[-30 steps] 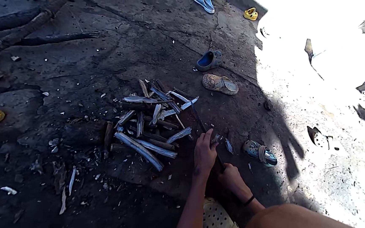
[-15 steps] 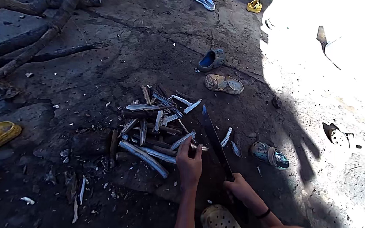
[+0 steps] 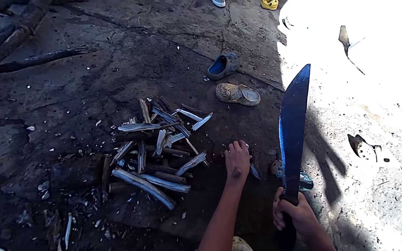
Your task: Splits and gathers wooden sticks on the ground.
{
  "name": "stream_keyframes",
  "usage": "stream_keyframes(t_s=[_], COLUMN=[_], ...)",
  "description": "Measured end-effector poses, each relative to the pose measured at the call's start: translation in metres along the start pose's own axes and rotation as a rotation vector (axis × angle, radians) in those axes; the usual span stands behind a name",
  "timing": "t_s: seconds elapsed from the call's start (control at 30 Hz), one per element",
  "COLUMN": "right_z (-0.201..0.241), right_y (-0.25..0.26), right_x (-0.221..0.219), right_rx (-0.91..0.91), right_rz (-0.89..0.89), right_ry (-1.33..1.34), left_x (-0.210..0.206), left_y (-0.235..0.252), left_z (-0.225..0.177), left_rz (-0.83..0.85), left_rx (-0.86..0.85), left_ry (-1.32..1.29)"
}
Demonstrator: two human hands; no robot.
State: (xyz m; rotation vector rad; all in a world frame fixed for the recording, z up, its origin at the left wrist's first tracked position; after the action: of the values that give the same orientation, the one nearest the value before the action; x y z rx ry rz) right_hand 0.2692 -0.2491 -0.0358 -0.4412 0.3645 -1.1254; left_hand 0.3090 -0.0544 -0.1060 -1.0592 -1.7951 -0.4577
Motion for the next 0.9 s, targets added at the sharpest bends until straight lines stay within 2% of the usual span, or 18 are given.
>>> stream_keyframes(t_s=[0.2, 0.3, 0.43, 0.57, 0.7, 0.83, 0.9], right_z=[-0.014, -0.016, -0.013, -0.009, -0.008, -0.009, -0.01], right_y=[-0.001, -0.001, -0.001, -0.002, -0.002, -0.001, -0.001], right_x=[-0.005, -0.01, -0.008, -0.004, -0.004, -0.004, -0.005], right_rx=[-0.047, -0.064, -0.043, -0.011, -0.024, -0.045, -0.055], right_rz=[0.043, 0.061, 0.063, 0.048, 0.042, 0.04, 0.038], right_ry=[0.02, 0.02, 0.009, 0.01, 0.033, 0.038, 0.038], left_x=[-0.01, -0.011, -0.018, -0.025, -0.02, -0.019, -0.019], left_y=[-0.014, -0.014, -0.012, -0.009, -0.001, 0.003, 0.005], left_z=[0.013, 0.018, 0.017, 0.023, 0.022, 0.036, 0.047], left_rz=[-0.074, -0.088, -0.02, -0.092, -0.003, -0.159, -0.173], left_rx=[-0.146, -0.128, -0.103, -0.152, -0.141, -0.229, -0.248], left_ry=[0.136, 0.149, 0.246, 0.24, 0.291, 0.331, 0.343])
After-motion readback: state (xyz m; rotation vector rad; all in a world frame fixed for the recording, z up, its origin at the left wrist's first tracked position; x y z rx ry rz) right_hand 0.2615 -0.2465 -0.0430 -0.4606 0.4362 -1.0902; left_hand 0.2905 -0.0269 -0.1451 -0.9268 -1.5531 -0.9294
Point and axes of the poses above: each hand's wrist, its own y-axis towards the middle knuckle, its own x-axis out of the back of the hand, z = x × y, the point moved 3 cm from there along y, towards the middle knuckle, and after that the axes turned 13 degrees about -z, right-handed, at the moved point
